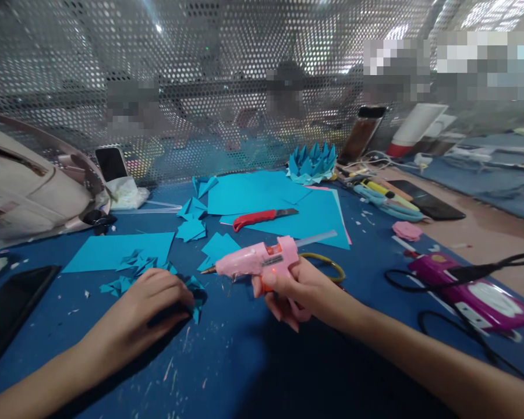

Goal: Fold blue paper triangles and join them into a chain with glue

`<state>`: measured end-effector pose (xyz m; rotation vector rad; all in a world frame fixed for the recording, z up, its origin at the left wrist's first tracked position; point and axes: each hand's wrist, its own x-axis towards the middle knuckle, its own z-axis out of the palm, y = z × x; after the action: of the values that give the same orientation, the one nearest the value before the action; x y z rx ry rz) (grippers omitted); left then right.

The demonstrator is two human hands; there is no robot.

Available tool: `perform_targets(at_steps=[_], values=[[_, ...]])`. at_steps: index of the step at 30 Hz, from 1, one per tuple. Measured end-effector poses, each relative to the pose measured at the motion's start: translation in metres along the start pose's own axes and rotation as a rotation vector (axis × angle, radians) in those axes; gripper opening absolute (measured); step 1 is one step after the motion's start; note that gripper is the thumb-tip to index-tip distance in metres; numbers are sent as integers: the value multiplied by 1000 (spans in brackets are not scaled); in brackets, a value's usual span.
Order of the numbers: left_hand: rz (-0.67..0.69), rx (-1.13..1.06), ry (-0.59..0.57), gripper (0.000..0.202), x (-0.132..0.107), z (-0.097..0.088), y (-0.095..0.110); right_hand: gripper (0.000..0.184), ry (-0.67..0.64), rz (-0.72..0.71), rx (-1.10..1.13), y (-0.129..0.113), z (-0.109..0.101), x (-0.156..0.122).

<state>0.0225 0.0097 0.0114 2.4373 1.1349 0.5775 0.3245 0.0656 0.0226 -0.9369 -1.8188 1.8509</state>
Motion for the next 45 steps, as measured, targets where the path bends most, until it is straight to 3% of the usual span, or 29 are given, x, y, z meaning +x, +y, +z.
perform_targets(at_steps=[4, 11, 16, 22, 38, 45], values=[[-11, -12, 19, 20, -1, 2, -3, 56, 48, 39, -124, -1, 0, -4], [-38, -69, -26, 5, 2, -1, -1, 54, 125, 60, -313, 1, 6, -7], [10, -8, -36, 17, 1, -3, -2, 56, 128, 80, -372, 0, 12, -6], [17, 101, -67, 18, 1, -5, -3, 60, 76, 136, -481, -2, 16, -7], [31, 50, -52, 17, 1, -4, -6, 61, 25, 46, -419, -1, 17, -6], [66, -25, -39, 15, 3, -2, -4, 64, 36, 75, -385, -1, 20, -5]])
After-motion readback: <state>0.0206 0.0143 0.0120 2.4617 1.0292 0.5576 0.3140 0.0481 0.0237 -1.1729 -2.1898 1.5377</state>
